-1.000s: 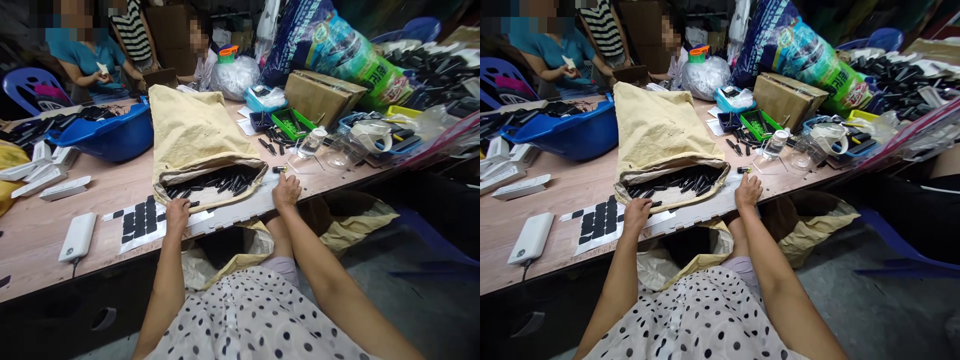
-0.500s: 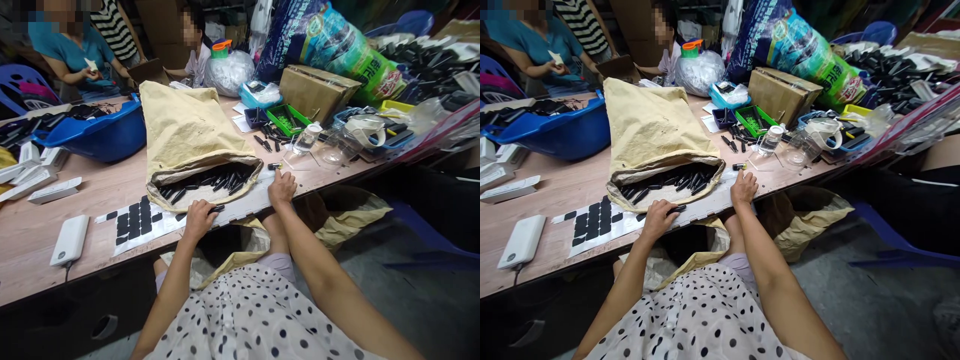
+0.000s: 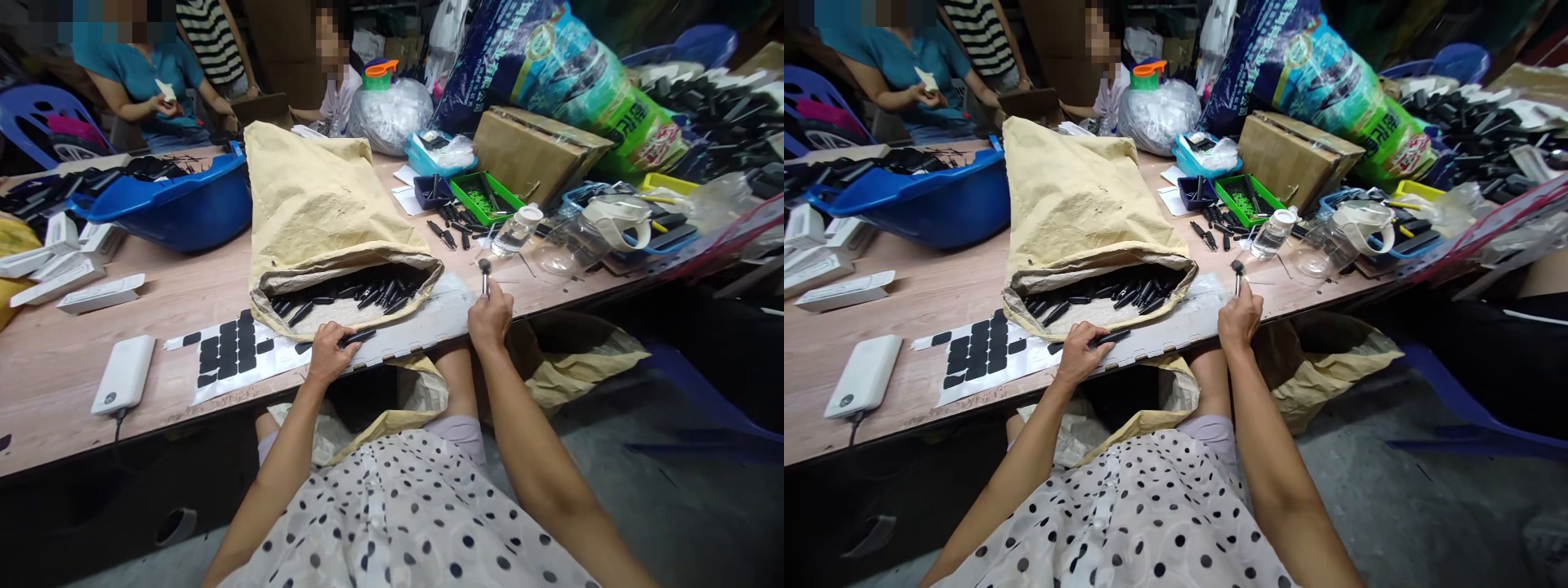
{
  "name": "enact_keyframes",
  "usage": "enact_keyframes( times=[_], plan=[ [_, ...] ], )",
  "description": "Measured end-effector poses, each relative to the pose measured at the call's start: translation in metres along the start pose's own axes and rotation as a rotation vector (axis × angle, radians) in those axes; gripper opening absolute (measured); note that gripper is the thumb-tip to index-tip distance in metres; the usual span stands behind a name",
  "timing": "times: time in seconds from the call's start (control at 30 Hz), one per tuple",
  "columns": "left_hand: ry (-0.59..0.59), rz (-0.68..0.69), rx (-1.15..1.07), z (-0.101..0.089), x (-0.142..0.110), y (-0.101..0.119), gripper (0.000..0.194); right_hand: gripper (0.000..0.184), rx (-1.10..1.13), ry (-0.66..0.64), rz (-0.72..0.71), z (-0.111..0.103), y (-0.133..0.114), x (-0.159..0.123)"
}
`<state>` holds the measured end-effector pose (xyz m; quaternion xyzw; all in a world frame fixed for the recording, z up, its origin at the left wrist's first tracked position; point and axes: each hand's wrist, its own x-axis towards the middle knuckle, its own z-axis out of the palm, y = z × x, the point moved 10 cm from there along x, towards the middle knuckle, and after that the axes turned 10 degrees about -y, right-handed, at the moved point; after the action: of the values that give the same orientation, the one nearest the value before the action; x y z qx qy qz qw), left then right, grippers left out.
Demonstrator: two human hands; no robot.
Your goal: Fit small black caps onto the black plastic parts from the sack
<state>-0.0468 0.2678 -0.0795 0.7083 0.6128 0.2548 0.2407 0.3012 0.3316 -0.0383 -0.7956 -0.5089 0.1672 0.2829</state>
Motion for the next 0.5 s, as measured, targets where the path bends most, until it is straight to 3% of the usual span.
enact_keyframes(
  times=[0.1,0.2,0.3,0.5],
  plan=[
    [-0.02,-0.011,-0.005,0.002,0.001,0.001,0.017,0.049,0.189,-0.007,-0.163,-0.005,-0.014,-0.036],
    [-0.026,-0.016,-0.01,0.002,0.001,0.004,0.019,0.047,0.289,-0.206,-0.401,0.02,-0.045,-0.085],
    [-0.027,-0.018,-0.018,0.001,0.0,0.006,0.019,0.043,0.315,-0.317,-0.637,0.042,-0.076,-0.13],
    [-0.034,-0.037,-0.033,0.005,0.001,0.004,0.016,0.047,0.144,-0.384,-0.769,0.069,-0.099,-0.164]
  ],
)
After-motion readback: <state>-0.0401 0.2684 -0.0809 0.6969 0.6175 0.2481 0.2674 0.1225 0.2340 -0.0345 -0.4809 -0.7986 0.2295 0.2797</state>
